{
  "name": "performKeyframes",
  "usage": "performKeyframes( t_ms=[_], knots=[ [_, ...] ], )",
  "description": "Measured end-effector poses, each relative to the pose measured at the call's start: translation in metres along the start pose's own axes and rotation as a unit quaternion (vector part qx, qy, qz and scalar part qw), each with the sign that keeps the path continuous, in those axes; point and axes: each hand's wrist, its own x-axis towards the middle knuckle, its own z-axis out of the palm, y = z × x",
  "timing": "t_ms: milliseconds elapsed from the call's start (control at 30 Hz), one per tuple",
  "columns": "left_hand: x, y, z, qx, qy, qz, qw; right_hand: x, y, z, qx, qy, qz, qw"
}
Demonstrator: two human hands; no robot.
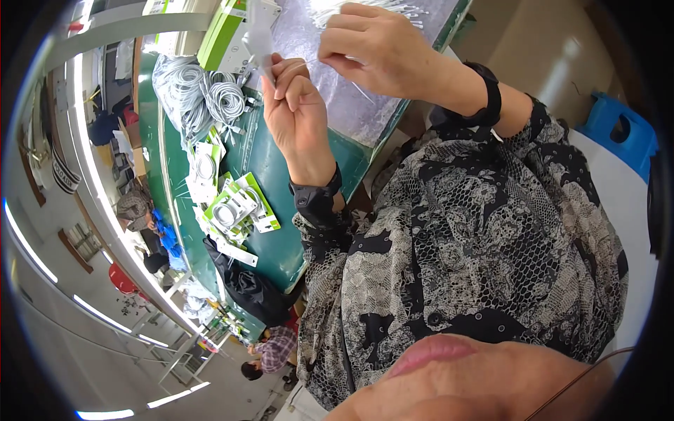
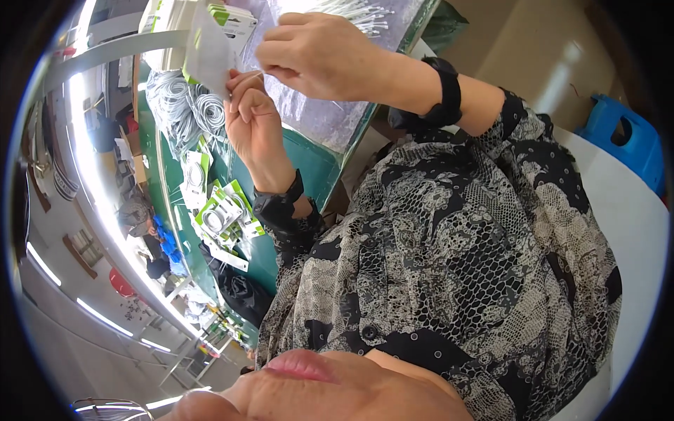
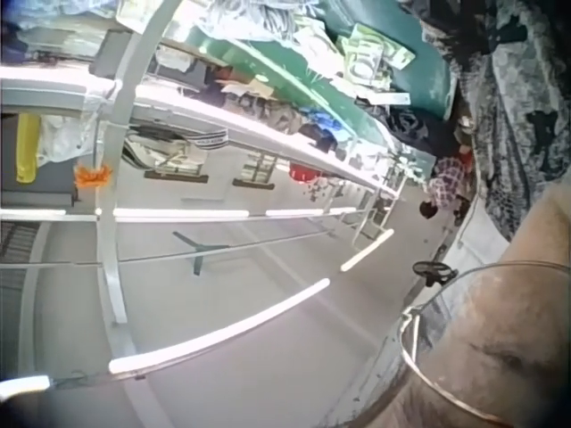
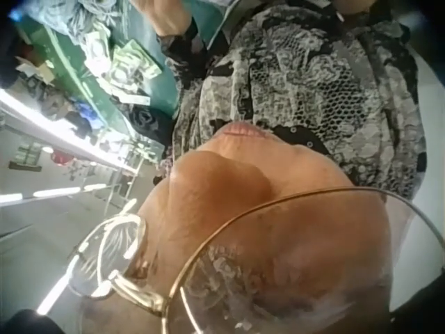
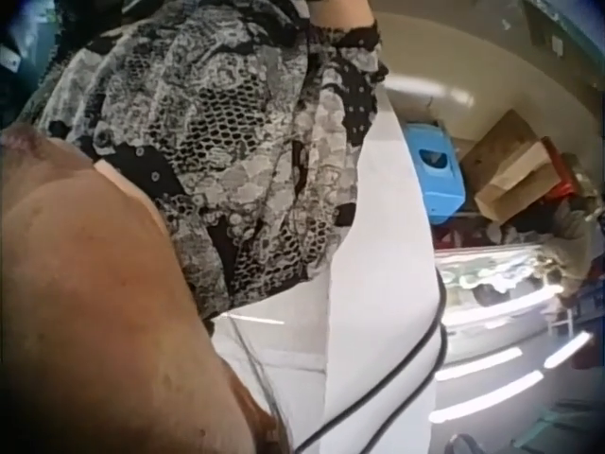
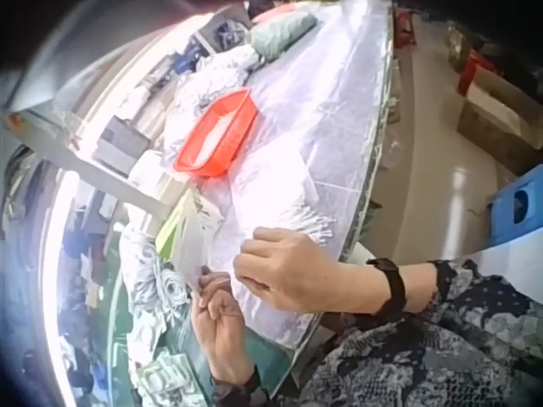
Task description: The person secures a USB cable to its cardboard packaging by threading a white plastic tie through the holes and tightening it. They turn the package over to pull the tie ends and then pick up another cable to repeat the process.
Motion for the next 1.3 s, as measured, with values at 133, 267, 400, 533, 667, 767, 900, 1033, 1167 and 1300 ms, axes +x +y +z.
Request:
performKeyframes(
  t_ms=[133, 267, 400, 533, 667, 767, 900, 1033, 1167, 1300],
  knots=[
    [0.004, -0.009, 0.002, -0.037, 0.002, -0.027, 0.999, 0.008, -0.001, -0.019, -0.04, -0.052, -0.053, 0.996],
    [-0.003, -0.002, 0.002, -0.034, -0.004, -0.003, 0.999, 0.015, -0.008, -0.015, -0.313, -0.074, -0.187, 0.928],
    [-0.001, -0.004, 0.0, -0.039, -0.008, -0.014, 0.999, 0.015, -0.013, -0.02, -0.346, -0.106, -0.173, 0.916],
    [-0.001, -0.006, 0.002, -0.045, -0.003, -0.015, 0.999, 0.018, -0.017, -0.023, -0.353, -0.131, -0.162, 0.912],
    [-0.001, -0.005, 0.001, -0.041, 0.0, -0.015, 0.999, 0.018, -0.016, -0.021, -0.337, -0.145, -0.173, 0.914],
    [0.0, -0.004, -0.001, -0.023, -0.003, -0.012, 1.0, 0.01, -0.006, -0.01, -0.007, -0.003, -0.088, 0.996],
    [-0.002, -0.001, -0.002, -0.004, -0.014, -0.012, 1.0, 0.018, -0.02, -0.021, -0.313, -0.147, -0.137, 0.928],
    [-0.003, -0.001, 0.001, -0.044, -0.003, -0.016, 0.999, 0.018, -0.012, -0.013, 0.024, -0.031, -0.074, 0.997],
    [-0.002, -0.003, 0.002, -0.074, -0.001, -0.024, 0.997, 0.025, -0.041, -0.03, -0.111, -0.183, 0.064, 0.975],
    [-0.002, 0.0, 0.001, -0.069, -0.007, -0.025, 0.997, 0.02, -0.026, -0.016, -0.314, -0.179, -0.114, 0.925]
  ],
)
